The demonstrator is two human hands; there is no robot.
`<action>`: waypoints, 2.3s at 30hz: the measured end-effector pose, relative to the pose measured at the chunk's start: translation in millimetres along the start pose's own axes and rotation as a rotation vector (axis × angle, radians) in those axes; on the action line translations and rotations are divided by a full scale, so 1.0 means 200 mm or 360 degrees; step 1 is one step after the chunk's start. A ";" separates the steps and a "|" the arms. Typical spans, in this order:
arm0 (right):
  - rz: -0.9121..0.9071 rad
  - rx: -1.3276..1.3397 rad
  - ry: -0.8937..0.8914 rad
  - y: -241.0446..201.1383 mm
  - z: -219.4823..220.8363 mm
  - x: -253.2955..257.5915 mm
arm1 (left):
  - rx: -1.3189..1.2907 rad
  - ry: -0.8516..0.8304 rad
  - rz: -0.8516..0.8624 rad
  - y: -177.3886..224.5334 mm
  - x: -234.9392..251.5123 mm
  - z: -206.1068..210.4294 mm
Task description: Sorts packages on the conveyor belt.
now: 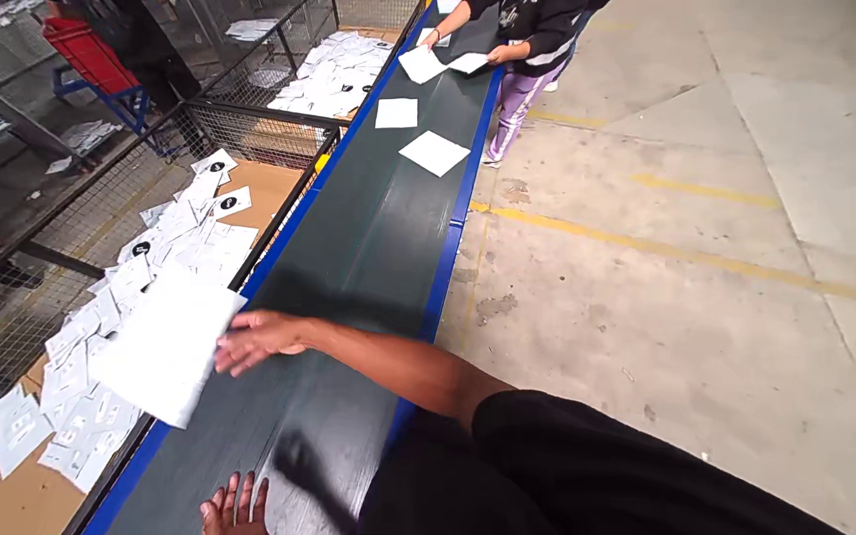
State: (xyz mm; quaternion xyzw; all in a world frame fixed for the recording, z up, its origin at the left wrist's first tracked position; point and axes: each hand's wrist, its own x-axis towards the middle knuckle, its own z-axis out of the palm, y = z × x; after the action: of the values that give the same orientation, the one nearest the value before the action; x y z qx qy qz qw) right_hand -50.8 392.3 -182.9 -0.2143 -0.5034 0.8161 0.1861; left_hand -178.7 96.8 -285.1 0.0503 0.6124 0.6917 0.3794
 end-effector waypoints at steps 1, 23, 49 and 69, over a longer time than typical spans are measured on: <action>-0.0091 0.0158 0.0057 -0.04 0.00 0.05 | 0.0027 -0.0060 -0.0005 -0.01 -0.02 -0.01; 0.0116 -0.0228 0.1126 0.48 -0.81 -1.13 | 0.0587 -0.0463 -0.0099 -0.29 -0.20 0.16; -0.0015 0.0052 0.1262 0.43 -0.89 -0.64 | 0.0925 -0.0492 -0.0066 -0.40 -0.27 0.22; 0.0337 -0.2165 0.0972 0.52 -0.77 0.28 | 0.2691 -0.0061 0.0102 -0.47 -0.18 0.29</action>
State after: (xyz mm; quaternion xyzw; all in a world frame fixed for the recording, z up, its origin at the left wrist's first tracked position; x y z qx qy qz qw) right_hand -24.9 491.5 -347.3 -0.5460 -0.7992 0.2429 0.0647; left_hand -78.6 118.9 -338.8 0.3462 0.9155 0.0103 0.2047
